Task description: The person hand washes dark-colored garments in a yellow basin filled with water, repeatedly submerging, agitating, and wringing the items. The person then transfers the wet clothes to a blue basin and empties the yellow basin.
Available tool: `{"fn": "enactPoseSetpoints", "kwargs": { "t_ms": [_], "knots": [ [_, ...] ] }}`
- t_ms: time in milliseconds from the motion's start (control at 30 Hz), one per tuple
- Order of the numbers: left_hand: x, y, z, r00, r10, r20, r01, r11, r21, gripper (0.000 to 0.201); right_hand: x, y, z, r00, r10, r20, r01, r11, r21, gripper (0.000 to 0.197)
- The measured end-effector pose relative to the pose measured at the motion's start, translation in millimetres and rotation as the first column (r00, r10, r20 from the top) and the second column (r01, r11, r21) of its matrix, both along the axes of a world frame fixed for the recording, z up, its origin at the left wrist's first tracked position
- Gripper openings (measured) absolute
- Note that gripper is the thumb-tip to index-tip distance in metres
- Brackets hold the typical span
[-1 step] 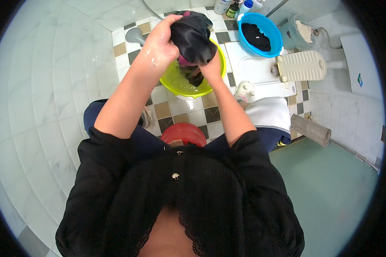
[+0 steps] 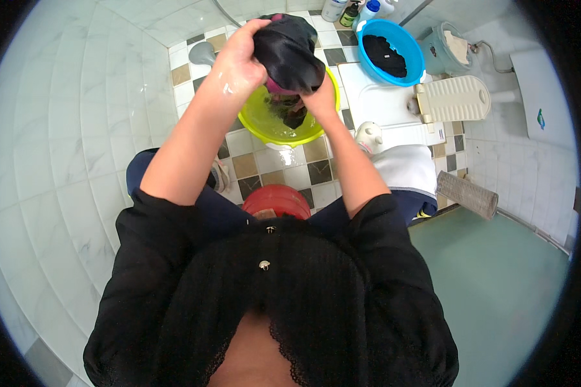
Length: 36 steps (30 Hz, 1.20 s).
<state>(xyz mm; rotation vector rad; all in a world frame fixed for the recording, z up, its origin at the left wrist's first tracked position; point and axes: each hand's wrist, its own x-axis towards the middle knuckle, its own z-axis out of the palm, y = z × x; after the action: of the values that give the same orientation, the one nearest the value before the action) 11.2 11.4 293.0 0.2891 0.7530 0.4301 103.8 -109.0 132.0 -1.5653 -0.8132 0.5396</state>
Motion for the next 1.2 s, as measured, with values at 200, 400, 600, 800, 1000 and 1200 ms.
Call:
{"fn": "enactPoseSetpoints", "kwargs": {
  "t_ms": [200,400,600,800,1000,1200],
  "knots": [
    [-21.9,35.8,-39.1,0.999,0.011,0.035,-0.009,0.998,-0.066,0.015,32.0,-25.9,37.4,0.964,-0.091,0.248,0.125,0.984,-0.126,0.032],
    [-32.2,67.1,-136.6,0.991,-0.134,0.012,0.134,0.974,-0.185,0.021,28.0,-16.0,69.2,0.986,-0.124,0.116,0.133,0.988,-0.077,0.027],
    [-50.6,31.8,-142.9,0.951,-0.238,-0.200,0.221,0.970,-0.102,0.037,8.5,11.5,111.4,0.957,-0.047,0.287,0.072,0.994,-0.077,0.038],
    [-72.9,2.1,-80.8,0.746,-0.325,-0.581,0.665,0.407,0.626,0.096,0.0,23.5,113.9,0.851,0.113,0.513,0.063,0.948,-0.313,0.051],
    [-77.7,-9.0,-119.1,0.936,-0.182,-0.300,0.306,0.006,0.952,0.138,-29.6,38.8,146.9,0.964,0.177,0.196,-0.119,0.954,-0.275,0.057],
    [-54.2,-48.8,-119.5,0.963,-0.213,-0.165,0.239,0.397,0.886,0.101,-60.4,58.0,153.9,0.856,-0.009,-0.517,0.051,0.996,0.067,0.047]
  ]
}}
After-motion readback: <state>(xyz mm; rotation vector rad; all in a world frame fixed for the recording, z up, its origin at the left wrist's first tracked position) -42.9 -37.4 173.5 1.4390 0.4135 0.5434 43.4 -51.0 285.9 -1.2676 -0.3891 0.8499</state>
